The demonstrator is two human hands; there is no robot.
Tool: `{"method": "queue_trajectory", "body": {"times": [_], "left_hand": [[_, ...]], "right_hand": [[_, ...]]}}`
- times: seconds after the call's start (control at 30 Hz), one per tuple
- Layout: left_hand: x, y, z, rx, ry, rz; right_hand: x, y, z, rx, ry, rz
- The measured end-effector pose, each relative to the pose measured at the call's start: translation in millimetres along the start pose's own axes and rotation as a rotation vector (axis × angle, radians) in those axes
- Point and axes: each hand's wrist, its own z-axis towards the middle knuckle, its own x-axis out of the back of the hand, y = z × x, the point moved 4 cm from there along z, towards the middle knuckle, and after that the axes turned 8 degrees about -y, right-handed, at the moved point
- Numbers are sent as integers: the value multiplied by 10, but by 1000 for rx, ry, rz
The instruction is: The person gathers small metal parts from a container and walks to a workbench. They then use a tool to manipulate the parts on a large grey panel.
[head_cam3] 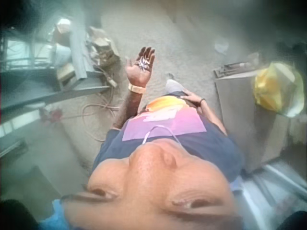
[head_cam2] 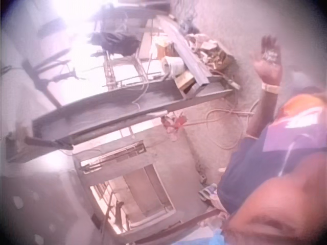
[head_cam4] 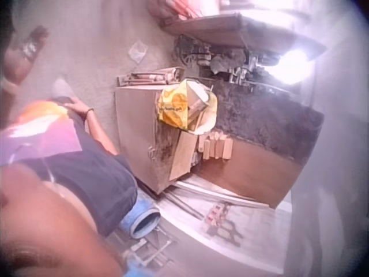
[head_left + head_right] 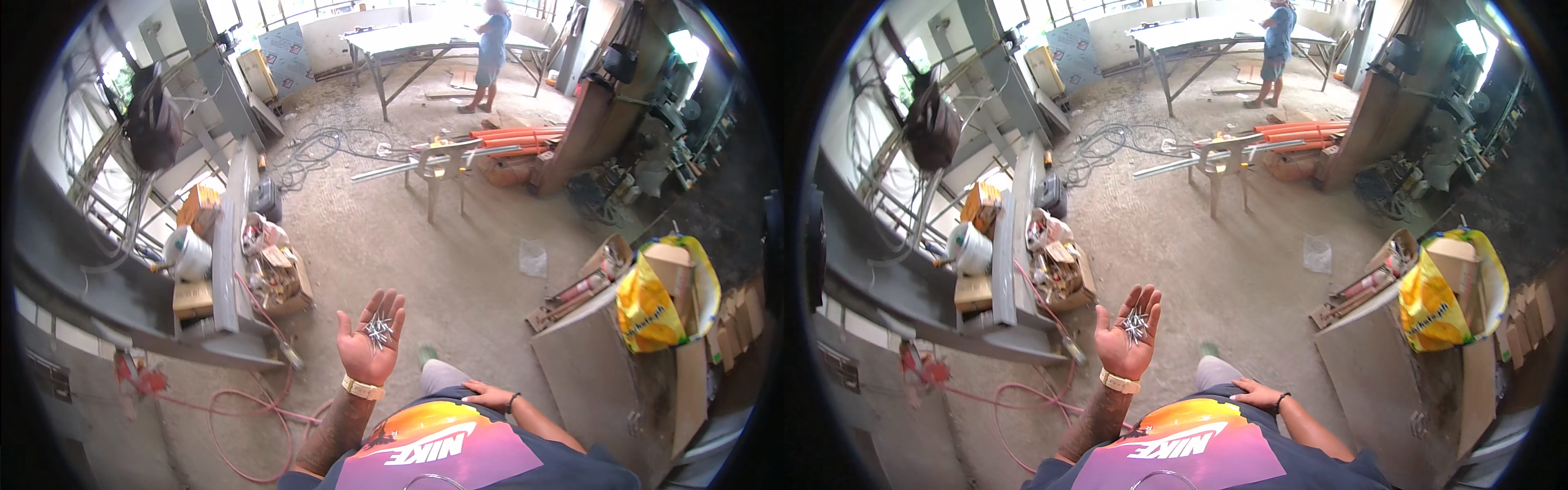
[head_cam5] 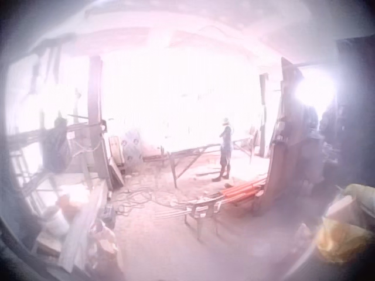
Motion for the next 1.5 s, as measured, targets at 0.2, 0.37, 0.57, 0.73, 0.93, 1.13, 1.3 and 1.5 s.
{"method": "queue_trajectory", "body": {"times": [0.2,0.37,0.57,0.73,0.93,1.13,1.3,1.5], "left_hand": [[87,1491,2028,-127,-13,76],[-76,2570,3660,-167,63,54],[-310,4022,5492,-312,37,266],[16,5003,7317,-301,5,481],[-221,5979,9306,-260,-10,768],[-434,6752,11288,-262,-53,1118],[-157,7533,13043,-300,-171,1301],[-476,8318,15114,-316,-223,1679]], "right_hand": [[1988,-2108,1768,-35,-62,-324],[3453,-3948,3582,367,147,484],[4541,-6668,4750,534,-366,1137],[5373,-7849,6145,677,-400,1432],[6699,-8937,7352,756,-128,1626],[8175,-9894,8474,833,44,1679],[9495,-10333,9856,852,37,1708],[11149,-11269,11236,771,-119,1656]]}}
